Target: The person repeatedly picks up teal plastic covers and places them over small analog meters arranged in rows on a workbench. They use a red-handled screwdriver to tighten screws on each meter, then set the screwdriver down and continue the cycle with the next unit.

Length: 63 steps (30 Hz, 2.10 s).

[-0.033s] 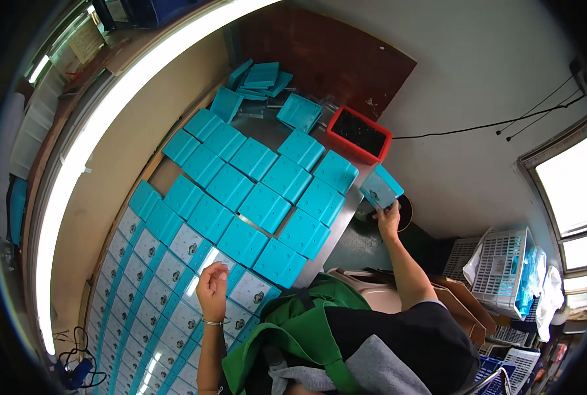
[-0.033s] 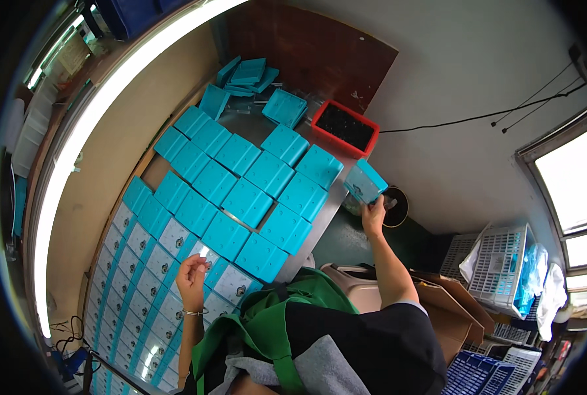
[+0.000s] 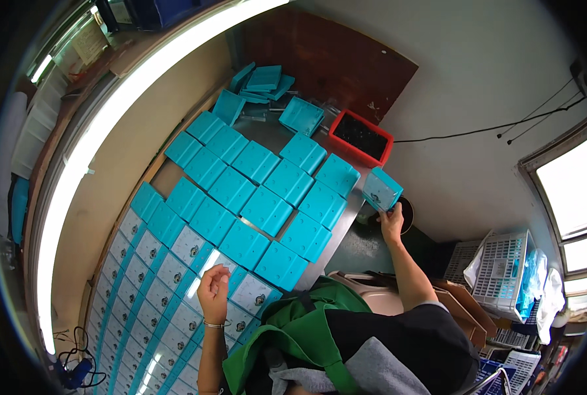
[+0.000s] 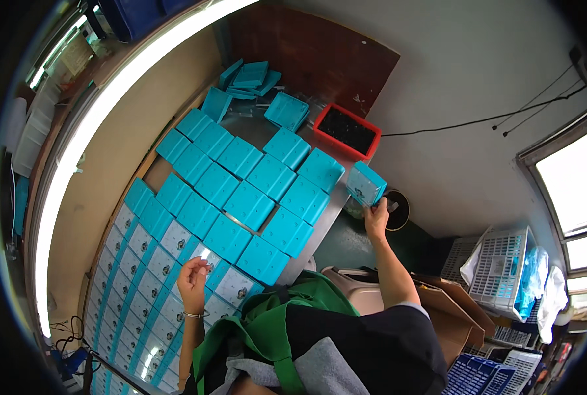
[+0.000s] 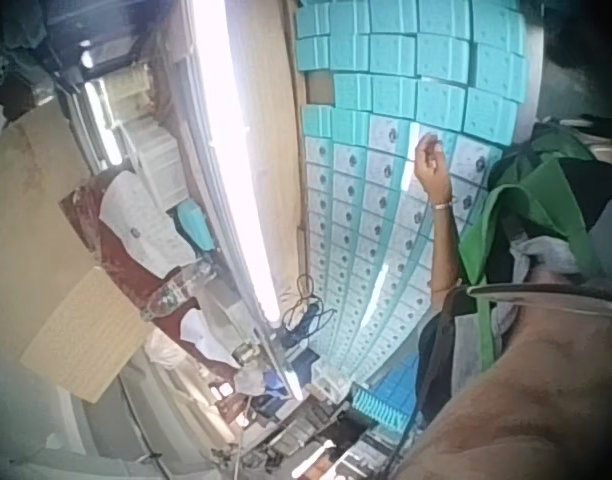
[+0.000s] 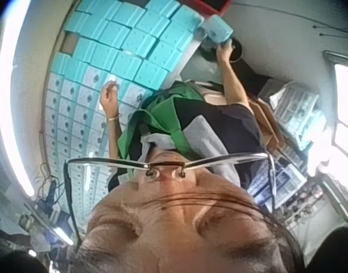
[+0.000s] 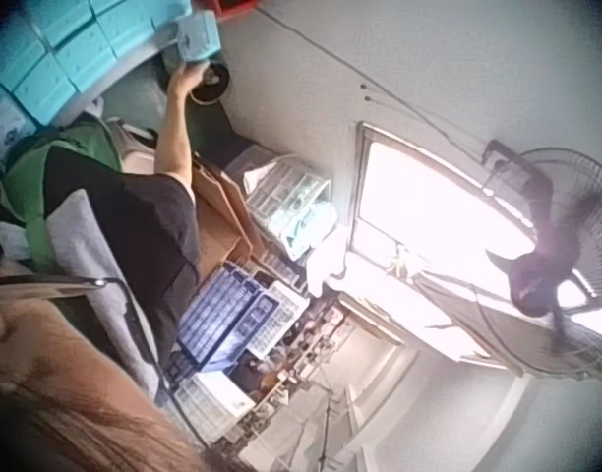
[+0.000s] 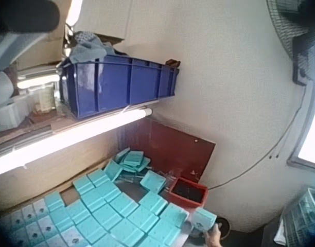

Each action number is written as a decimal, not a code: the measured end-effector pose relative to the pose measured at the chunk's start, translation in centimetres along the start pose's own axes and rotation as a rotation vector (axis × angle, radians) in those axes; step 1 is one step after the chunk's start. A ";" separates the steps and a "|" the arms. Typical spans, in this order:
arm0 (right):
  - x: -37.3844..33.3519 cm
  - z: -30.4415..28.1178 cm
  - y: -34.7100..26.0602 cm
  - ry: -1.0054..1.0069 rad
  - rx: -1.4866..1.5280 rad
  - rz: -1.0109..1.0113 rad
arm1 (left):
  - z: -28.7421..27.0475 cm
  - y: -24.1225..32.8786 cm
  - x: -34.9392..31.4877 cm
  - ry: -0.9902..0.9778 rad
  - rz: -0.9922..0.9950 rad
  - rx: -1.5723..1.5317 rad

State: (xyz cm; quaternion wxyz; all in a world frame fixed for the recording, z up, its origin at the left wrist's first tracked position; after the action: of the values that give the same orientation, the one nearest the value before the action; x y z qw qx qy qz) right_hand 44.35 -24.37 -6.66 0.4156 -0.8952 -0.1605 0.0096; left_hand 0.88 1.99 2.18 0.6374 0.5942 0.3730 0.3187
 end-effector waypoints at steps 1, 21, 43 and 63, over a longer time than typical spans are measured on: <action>0.1 -0.4 -0.6 0.066 0.144 -0.002 | 0.0 -0.1 -0.1 0.015 -0.013 0.004; -4.3 3.9 -19.9 -0.973 0.704 0.369 | 2.2 3.9 1.8 -0.067 0.212 0.195; -15.7 10.5 -27.6 -1.669 0.478 0.277 | -1.3 6.9 -0.1 0.004 0.313 0.404; -17.6 13.0 -26.4 -1.693 0.889 0.859 | -0.6 6.5 -0.5 0.006 0.198 0.156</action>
State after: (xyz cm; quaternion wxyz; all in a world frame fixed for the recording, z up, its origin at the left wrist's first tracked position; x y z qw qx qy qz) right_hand 18.31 -4.01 2.47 0.4206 -0.3443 -0.0497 0.8379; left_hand 0.31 2.48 8.67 0.5535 0.6749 0.3380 0.3521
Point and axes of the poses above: each hand's wrist, its own x-axis towards the middle knuckle, its own z-axis out of the palm, y = z × x, the point moved 4 cm from there along x, towards the middle knuckle, and after that the axes turned 6 degrees about -x, right-handed, at the moved point
